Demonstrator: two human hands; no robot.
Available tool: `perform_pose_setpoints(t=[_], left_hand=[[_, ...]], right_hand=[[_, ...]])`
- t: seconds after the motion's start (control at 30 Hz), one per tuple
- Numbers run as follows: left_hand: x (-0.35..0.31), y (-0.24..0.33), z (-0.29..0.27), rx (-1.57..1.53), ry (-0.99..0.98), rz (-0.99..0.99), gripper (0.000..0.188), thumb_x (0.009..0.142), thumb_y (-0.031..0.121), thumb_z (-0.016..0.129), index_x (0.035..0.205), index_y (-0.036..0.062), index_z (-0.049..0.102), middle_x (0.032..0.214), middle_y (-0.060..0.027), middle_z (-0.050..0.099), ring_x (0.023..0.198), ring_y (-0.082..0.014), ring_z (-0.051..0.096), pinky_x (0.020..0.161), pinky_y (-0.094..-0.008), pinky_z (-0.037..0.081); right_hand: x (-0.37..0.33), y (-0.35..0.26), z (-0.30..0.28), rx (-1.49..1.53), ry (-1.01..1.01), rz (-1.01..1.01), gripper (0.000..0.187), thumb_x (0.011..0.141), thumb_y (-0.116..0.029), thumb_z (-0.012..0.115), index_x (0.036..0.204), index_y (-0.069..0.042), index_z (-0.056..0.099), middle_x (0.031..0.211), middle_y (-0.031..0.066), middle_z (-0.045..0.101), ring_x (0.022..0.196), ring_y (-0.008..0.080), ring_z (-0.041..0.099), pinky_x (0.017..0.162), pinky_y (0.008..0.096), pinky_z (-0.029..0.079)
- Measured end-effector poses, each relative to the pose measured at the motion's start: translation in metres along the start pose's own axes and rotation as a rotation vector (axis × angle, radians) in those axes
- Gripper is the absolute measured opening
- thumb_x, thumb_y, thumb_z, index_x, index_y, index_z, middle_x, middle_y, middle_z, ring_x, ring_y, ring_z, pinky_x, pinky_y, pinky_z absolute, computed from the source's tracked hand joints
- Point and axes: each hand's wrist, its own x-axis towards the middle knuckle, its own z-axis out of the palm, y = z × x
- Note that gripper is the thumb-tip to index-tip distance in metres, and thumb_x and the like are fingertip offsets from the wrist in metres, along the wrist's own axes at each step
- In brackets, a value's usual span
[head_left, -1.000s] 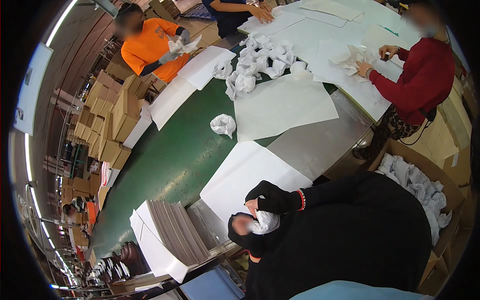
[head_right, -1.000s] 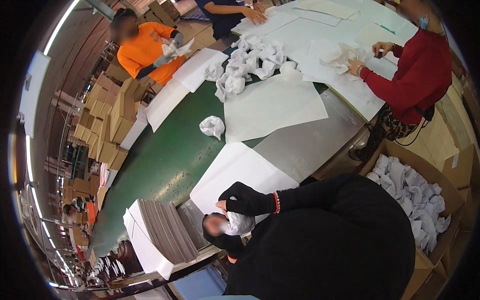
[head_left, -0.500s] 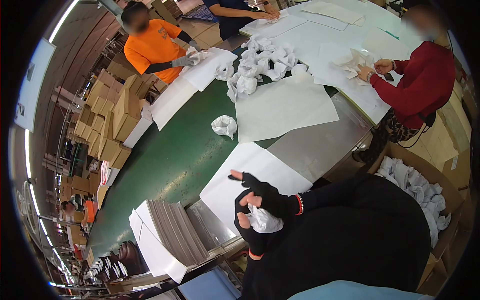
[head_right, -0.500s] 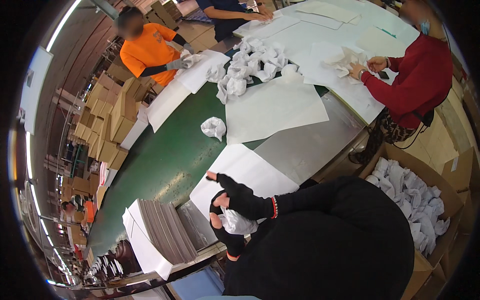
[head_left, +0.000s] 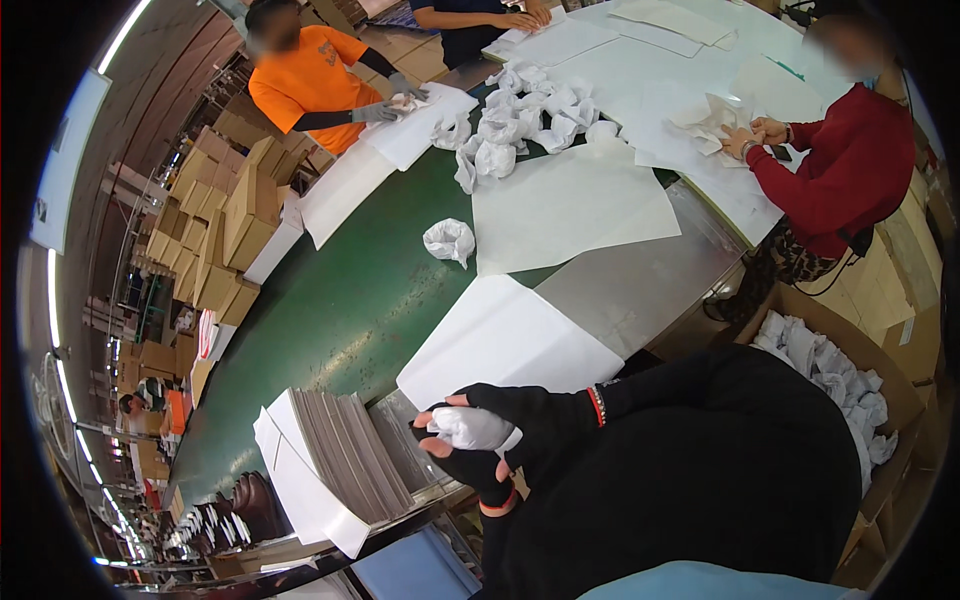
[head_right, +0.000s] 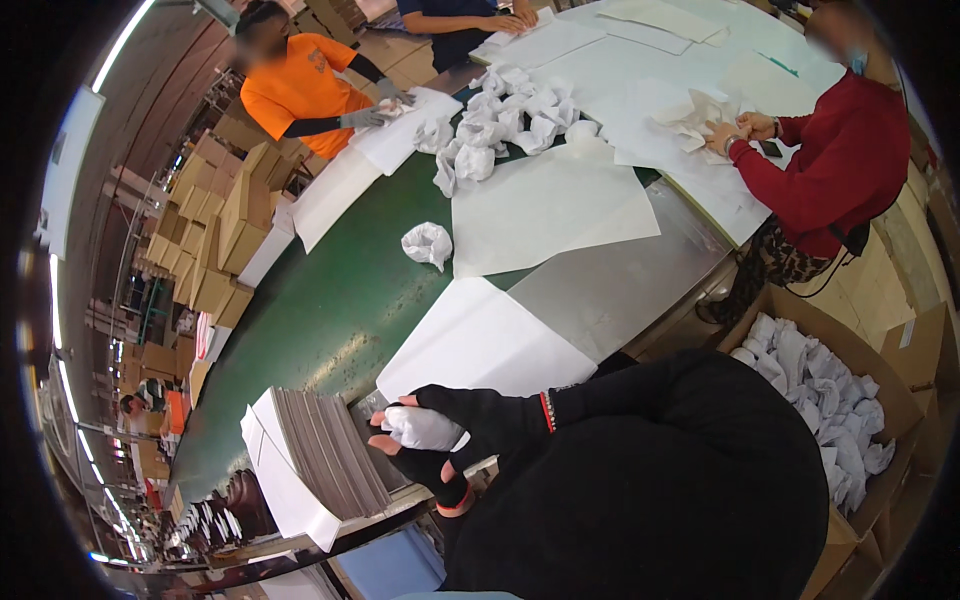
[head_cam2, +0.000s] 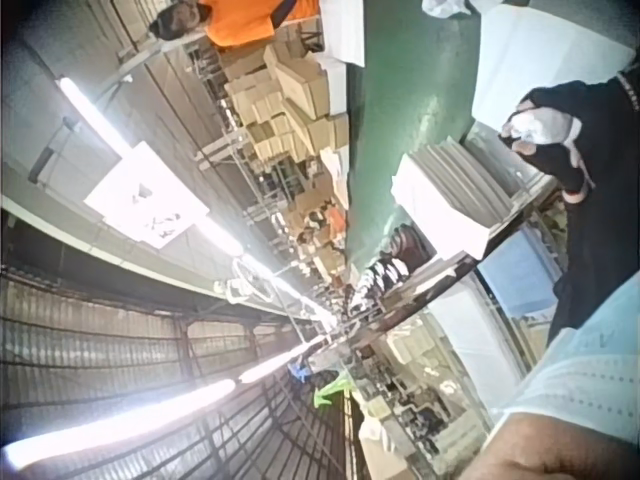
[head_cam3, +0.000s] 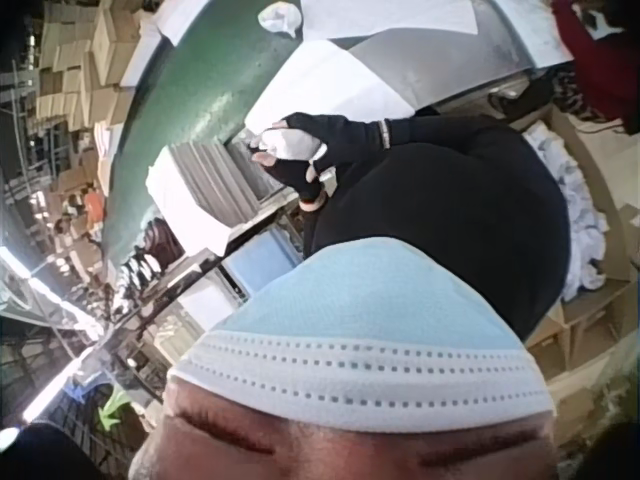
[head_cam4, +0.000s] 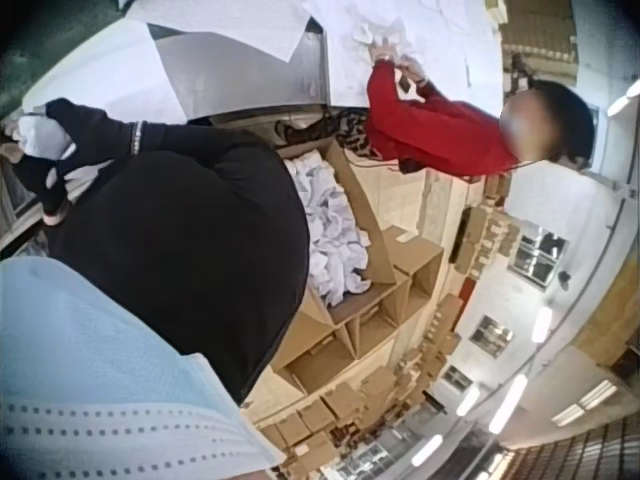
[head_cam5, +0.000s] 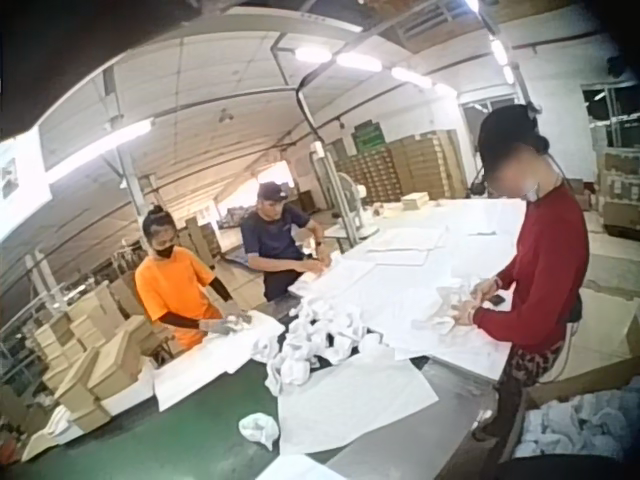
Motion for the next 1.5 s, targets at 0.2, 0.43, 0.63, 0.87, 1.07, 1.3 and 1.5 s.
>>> perform_pose_setpoints(t=[0.2,0.43,0.63,0.87,1.07,1.3,1.5], left_hand=[[0.009,0.010,0.004,0.007,-0.203,-0.348,0.074,0.092,0.066,0.035,0.134,0.0052,0.036,0.117,-0.0078,0.051,0.112,-0.0195,0.049,0.100,-0.0338,0.034],[-0.005,-0.075,-0.067,1.255,-0.308,-0.078,0.066,0.093,0.047,0.048,0.137,-0.0017,0.039,0.141,-0.0294,0.034,0.133,-0.0417,0.031,0.107,-0.0508,0.027],[-0.018,-0.098,-0.110,1.731,-0.472,-0.073,0.086,0.084,0.057,0.056,0.146,0.0049,0.027,0.151,-0.0244,0.019,0.140,-0.0442,0.014,0.107,-0.0645,0.014],[0.021,-0.097,-0.137,1.669,-0.508,0.108,0.083,0.082,0.055,0.058,0.144,0.0063,0.032,0.151,-0.0212,0.023,0.140,-0.0413,0.017,0.110,-0.0603,0.012],[0.030,-0.104,-0.138,1.648,-0.470,0.111,0.078,0.083,0.052,0.058,0.143,0.0074,0.034,0.150,-0.0192,0.026,0.140,-0.0398,0.019,0.110,-0.0594,0.013],[0.019,-0.103,-0.121,1.187,-0.103,0.170,0.061,0.088,0.024,0.060,0.142,0.0065,0.037,0.133,-0.0181,0.048,0.128,-0.0307,0.042,0.107,-0.0427,0.030],[0.011,-0.078,-0.098,0.605,0.142,-0.085,0.062,0.097,0.019,0.051,0.147,0.0025,0.019,0.078,-0.0070,0.060,0.060,-0.0093,0.049,0.056,-0.0265,0.042]], right_hand=[[-0.010,0.043,-0.018,0.002,0.047,0.123,0.076,0.065,-0.027,0.086,0.128,-0.004,0.049,0.117,0.0130,0.062,0.108,0.0227,0.060,0.091,0.0358,0.048],[-0.030,0.087,-0.083,-0.218,0.117,0.411,0.054,0.066,-0.035,0.082,0.106,-0.004,0.064,0.098,0.0128,0.068,0.088,0.0233,0.065,0.080,0.0351,0.049],[-0.071,0.133,-0.152,-0.372,0.391,0.576,0.059,0.066,-0.045,0.080,0.102,-0.002,0.064,0.097,0.0120,0.067,0.091,0.0212,0.063,0.083,0.0340,0.047],[-0.099,0.151,-0.161,-0.291,0.538,0.687,0.052,0.075,-0.040,0.075,0.110,-0.004,0.063,0.104,0.0095,0.067,0.098,0.0196,0.062,0.087,0.0327,0.046],[-0.097,0.145,-0.160,-0.338,0.522,0.704,0.052,0.076,-0.040,0.075,0.112,-0.004,0.062,0.106,0.0085,0.066,0.100,0.0190,0.061,0.088,0.0330,0.046],[-0.103,0.156,-0.164,-0.248,0.588,0.717,0.052,0.075,-0.041,0.075,0.109,-0.004,0.064,0.103,0.0091,0.067,0.096,0.0194,0.062,0.085,0.0328,0.047],[-0.095,0.143,-0.161,-0.217,0.620,0.783,0.050,0.075,-0.043,0.073,0.104,-0.003,0.066,0.094,0.0084,0.068,0.087,0.0189,0.064,0.078,0.0317,0.049]])
